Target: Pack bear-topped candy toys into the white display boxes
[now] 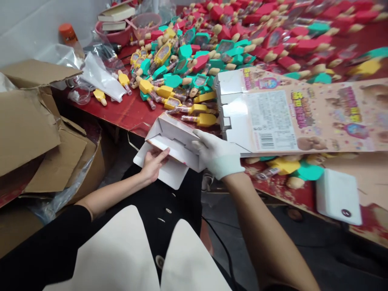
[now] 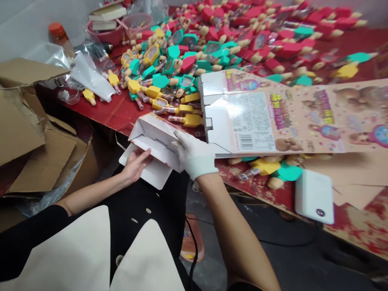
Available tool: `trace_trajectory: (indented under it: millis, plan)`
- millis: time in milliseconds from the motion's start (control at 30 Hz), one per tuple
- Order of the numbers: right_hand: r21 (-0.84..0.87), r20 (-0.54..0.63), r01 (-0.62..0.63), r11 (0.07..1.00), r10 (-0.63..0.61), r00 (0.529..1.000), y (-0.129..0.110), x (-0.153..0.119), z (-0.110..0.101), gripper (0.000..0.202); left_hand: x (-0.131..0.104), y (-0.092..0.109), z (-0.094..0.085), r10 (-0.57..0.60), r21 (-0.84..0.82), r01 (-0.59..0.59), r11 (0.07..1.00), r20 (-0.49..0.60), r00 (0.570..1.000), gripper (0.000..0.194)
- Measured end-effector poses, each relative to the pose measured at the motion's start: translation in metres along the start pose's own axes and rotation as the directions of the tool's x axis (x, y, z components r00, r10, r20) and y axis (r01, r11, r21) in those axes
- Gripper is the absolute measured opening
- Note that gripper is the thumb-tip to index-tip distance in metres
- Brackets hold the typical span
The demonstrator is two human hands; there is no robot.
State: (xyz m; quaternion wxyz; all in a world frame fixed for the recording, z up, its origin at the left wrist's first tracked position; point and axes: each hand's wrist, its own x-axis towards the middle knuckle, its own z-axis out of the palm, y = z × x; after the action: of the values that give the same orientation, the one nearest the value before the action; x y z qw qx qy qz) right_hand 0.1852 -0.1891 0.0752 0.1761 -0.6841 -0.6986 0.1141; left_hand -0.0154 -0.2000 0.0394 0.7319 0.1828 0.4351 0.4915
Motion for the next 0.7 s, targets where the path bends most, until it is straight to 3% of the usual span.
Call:
trace_trajectory:
  millis: [133, 233, 333, 533, 633, 700]
  plan:
    - [0.12, -0.094, -0.019, 0.993, 0.03, 0.995, -0.005, -0.013, -0.014, 0.052, 0.003, 0.013, 0.025, 0.057, -0.1, -0.055, 0.993, 0.014, 0.998, 0.05]
    - [0.075, -0.178, -0.093, 0.993, 0.105, 0.978, -0.014, -0.026, -0.019, 0.053, -0.003, 0.021, 0.03, 0.037, -0.059, -0.032, 0.998, 0.085, 0.996, 0.047]
    - [0.04, -0.189, -0.121, 0.992, 0.126, 0.974, -0.019, -0.037, -0.022, 0.05, -0.007, 0.023, 0.029, 0.044, 0.001, -0.044, 0.999, 0.124, 0.991, 0.047]
    - [0.238, -0.23, 0.05, 0.97, 0.006, 0.973, -0.015, -0.054, -0.033, 0.054, -0.012, 0.028, 0.029, 0.112, 0.012, -0.116, 0.993, 0.158, 0.981, 0.056]
    - [0.442, -0.342, 0.139, 0.886, 0.023, 0.939, -0.025, -0.06, -0.043, 0.059, -0.025, 0.056, 0.034, 0.188, 0.11, -0.223, 0.969, 0.265, 0.946, 0.049]
    - [0.553, -0.475, 0.251, 0.794, 0.054, 0.878, -0.035, -0.061, -0.05, 0.062, -0.033, 0.086, 0.038, 0.309, 0.228, -0.415, 0.881, 0.389, 0.868, 0.041]
